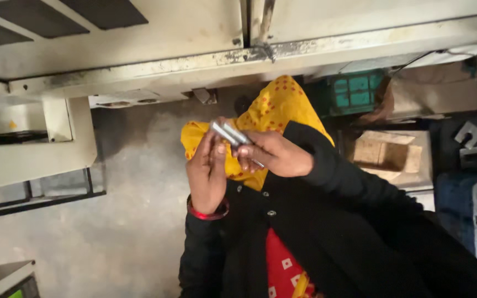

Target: The person sits on the floor and handles cylindrical metal parts, selecting them from a toolbox and inserting them into slots on a machine door. The person then closes the door and holds the handles.

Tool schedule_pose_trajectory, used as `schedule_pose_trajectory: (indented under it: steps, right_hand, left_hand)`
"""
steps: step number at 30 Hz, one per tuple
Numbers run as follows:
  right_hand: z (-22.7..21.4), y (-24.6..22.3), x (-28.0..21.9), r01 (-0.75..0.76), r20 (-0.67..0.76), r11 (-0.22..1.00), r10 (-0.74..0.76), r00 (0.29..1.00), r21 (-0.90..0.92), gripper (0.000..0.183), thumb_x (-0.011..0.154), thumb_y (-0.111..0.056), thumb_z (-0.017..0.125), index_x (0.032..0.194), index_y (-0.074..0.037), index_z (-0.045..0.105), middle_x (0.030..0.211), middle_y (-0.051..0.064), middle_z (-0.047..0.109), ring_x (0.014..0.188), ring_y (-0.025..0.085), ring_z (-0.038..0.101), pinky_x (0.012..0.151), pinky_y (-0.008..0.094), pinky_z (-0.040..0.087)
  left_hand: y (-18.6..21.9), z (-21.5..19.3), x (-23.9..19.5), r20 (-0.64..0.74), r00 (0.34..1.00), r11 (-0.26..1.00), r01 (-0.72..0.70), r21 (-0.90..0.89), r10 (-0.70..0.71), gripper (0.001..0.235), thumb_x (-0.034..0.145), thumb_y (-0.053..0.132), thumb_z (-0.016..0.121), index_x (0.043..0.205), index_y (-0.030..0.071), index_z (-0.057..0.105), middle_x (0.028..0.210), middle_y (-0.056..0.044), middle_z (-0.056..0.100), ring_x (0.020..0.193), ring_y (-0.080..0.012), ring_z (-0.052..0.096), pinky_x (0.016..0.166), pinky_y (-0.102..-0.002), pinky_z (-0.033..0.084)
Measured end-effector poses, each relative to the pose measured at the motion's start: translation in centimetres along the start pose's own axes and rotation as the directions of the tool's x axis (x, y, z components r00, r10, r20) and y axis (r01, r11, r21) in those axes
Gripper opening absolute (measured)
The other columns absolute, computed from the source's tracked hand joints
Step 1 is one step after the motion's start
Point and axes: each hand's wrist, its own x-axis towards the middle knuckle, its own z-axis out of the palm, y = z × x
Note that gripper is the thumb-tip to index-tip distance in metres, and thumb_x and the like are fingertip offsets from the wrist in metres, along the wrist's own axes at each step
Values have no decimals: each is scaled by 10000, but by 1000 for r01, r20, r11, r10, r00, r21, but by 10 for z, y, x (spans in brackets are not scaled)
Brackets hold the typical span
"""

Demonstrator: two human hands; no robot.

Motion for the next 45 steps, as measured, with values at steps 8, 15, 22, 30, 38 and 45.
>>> schedule_pose_trajectory:
  steps: [8, 15, 22, 30, 38, 45]
  right_hand:
    - [-1, -12, -20, 318, 102, 866, -303, 948, -386, 278, 987, -58, 626, 1244, 40, 591, 1031, 184, 710, 965, 360, 724, 784, 406, 557]
    - [2, 2, -25, 318, 228, 875, -248, 942, -366, 220, 991, -70, 622, 1202, -7, 611, 968, 154, 717, 907, 359, 727, 752, 416, 561]
    - [5, 1, -27, 392, 241, 790, -312, 919, -472, 219, 940, -77, 639, 1152, -25, 619, 966, 159, 692, 882, 379, 697, 733, 445, 542]
    - [8, -1, -23, 456, 269, 773, -370, 889, -441, 237, 939, -33, 602, 1176, -26, 607, 1077, 173, 672, 969, 388, 685, 802, 437, 554]
    - [27, -17, -40, 45, 38, 963, -36, 999, -264, 223, 954, -185, 724, 1100, -18, 696, 896, 87, 779, 814, 196, 797, 713, 305, 600]
    - [39, -6, -71, -97, -61, 990, 104, 993, 102, 239, 1012, -116, 614, 1182, 40, 675, 973, 63, 781, 799, 102, 757, 735, 265, 635]
  left_hand:
    - [29, 5, -25, 140, 965, 945, -249, 211, 223, 238, 1016, 44, 684, 1252, 18, 665, 1299, -123, 735, 1307, -266, 701, 1120, -388, 550]
    - [35, -2, -39, 185, 927, 886, -368, 281, 326, 263, 1015, 57, 685, 1275, 46, 653, 1295, -89, 724, 1360, -300, 660, 1227, -452, 486]
    - [35, -1, -46, 155, 921, 885, -386, 259, 357, 269, 1008, 55, 703, 1273, 46, 663, 1297, -84, 723, 1350, -292, 669, 1217, -441, 508]
    - [26, -7, -56, 173, 924, 887, -377, 268, 340, 246, 1023, 55, 661, 1268, 37, 668, 1299, -87, 723, 1358, -289, 659, 1222, -456, 498]
    - [-17, 10, -65, -114, 990, 831, 3, -557, -80, 285, 1105, 171, 625, 1257, -70, 638, 1255, -196, 713, 1216, -280, 675, 1141, -416, 519]
    - [-32, 15, -78, 22, 986, 676, 128, -726, -163, 310, 1082, 164, 657, 1277, -72, 612, 1267, -213, 692, 1211, -310, 681, 1105, -447, 547]
